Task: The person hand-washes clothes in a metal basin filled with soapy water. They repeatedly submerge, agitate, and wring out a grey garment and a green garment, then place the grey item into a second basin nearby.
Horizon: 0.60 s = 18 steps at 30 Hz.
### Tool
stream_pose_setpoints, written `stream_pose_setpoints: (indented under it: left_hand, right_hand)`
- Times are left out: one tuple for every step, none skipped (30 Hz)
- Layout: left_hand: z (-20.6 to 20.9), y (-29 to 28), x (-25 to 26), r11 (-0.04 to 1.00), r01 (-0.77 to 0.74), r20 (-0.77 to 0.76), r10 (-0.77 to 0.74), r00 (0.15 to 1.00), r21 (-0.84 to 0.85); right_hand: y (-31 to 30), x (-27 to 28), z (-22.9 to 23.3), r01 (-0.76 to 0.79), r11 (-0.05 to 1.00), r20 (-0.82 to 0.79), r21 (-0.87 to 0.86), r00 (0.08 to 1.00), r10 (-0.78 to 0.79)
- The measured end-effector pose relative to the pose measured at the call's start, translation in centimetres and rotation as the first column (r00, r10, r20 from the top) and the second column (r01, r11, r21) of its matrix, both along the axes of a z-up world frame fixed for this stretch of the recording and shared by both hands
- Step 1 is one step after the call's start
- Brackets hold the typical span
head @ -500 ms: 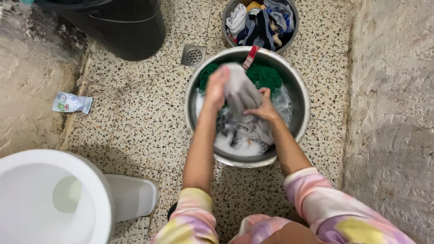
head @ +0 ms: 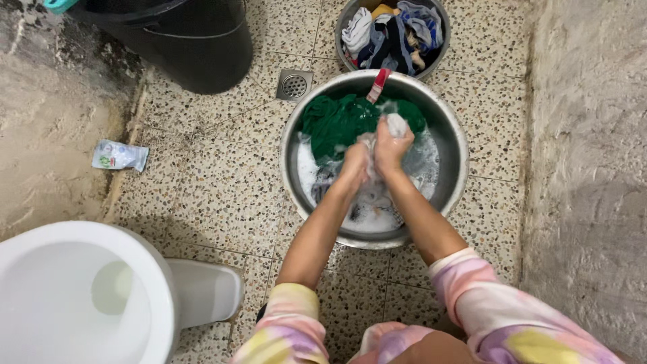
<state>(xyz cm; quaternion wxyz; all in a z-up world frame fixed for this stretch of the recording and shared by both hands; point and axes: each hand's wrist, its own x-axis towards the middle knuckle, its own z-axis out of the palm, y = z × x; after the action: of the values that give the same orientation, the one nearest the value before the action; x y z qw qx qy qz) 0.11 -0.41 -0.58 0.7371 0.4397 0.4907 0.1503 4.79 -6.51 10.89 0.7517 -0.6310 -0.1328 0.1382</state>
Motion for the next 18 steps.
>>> stream_pose_setpoints:
  left_hand:
    - [-0.2,0.2,-0.2,0.999,-0.031,0.033,0.032,0.999,-0.017]
    - [-0.4,0.0,-0.1,0.993,-0.094,0.179,0.104,0.978,-0.068]
    - [-0.1,-0.1,0.1,0.977,-0.143,0.350,0.190,0.917,-0.156]
    - [0.4,-0.5,-0.4,0.958,-0.149,0.488,0.255,0.835,-0.247]
    - [1.2,-0.9,-0.7,0.962,-0.156,0.485,0.250,0.838,-0.226]
    - [2.5,-0.9,-1.4,0.967,-0.163,0.478,0.239,0.845,-0.195]
    - [3.9,-1.1,-1.8,0.979,-0.181,0.386,0.201,0.900,-0.088]
    - [5.6,-1.2,-1.9,0.989,-0.151,0.353,0.142,0.925,-0.002]
    - [7.5,-1.3,-2.1,0.990,-0.116,0.315,0.085,0.945,0.083]
    - [9.3,-1.6,-2.2,0.984,-0.079,0.275,0.033,0.961,0.159]
    - [11.1,-1.8,-2.5,0.985,0.013,0.336,-0.072,0.939,0.175]
    - [13.0,-1.5,-2.9,0.974,0.101,0.392,-0.176,0.903,0.205]
    - [14.8,-1.0,-3.3,0.953,0.185,0.442,-0.278,0.853,0.241]
    - [16.4,-0.2,-3.7,0.927,0.196,0.430,-0.327,0.842,0.321]
    - [17.8,1.0,-4.0,0.894,0.205,0.413,-0.375,0.830,0.399]
    - [18.8,1.7,-4.2,0.855,0.209,0.398,-0.420,0.816,0.475]
    - [19.4,2.1,-4.7,0.853,0.157,0.436,-0.402,0.805,0.498]
    - [19.9,2.6,-5.4,0.850,0.106,0.470,-0.385,0.795,0.517]
  right_hand:
    - [-0.2,-0.4,-0.2,0.027,0.998,0.269,0.055,0.962,-0.040]
    - [-0.5,-0.6,-0.2,0.027,0.993,0.524,0.111,0.848,-0.082]
    - [-0.6,-0.8,-0.1,0.007,0.987,0.736,0.161,0.665,-0.125]
    - [-0.9,-1.2,0.0,-0.010,0.997,0.739,0.081,0.672,-0.053]
    - [-1.1,-1.5,0.3,-0.029,1.000,0.736,0.002,0.677,0.018]
    - [-0.7,-1.7,0.9,-0.045,0.997,0.729,-0.069,0.679,0.082]
    - [-0.3,-1.3,1.6,-0.050,0.995,0.636,-0.084,0.766,0.092]
    - [0.1,-0.1,2.7,-0.057,0.993,0.532,-0.101,0.840,0.102]
    - [0.4,0.8,3.7,-0.067,0.991,0.420,-0.116,0.901,0.110]
    - [0.4,1.7,4.8,-0.035,0.972,0.421,-0.233,0.897,0.133]
    - [0.1,3.0,6.1,-0.002,0.938,0.419,-0.346,0.895,0.156]
    - [0.1,3.7,7.5,0.031,0.894,0.415,-0.447,0.893,0.177]
    - [-0.1,3.9,8.9,-0.130,0.944,0.400,-0.303,0.882,0.250]
    - [-0.8,4.0,10.2,-0.290,0.945,0.391,-0.149,0.861,0.325]
    - [-1.1,3.8,11.3,-0.437,0.899,0.393,0.010,0.829,0.398]
    - [-1.4,4.0,12.5,-0.575,0.818,0.176,-0.012,0.804,0.568]
    - [-1.7,4.3,13.6,-0.699,0.715,-0.050,0.002,0.714,0.698]
    - [-1.9,4.3,14.3,-0.799,0.598,-0.272,0.054,0.565,0.779]
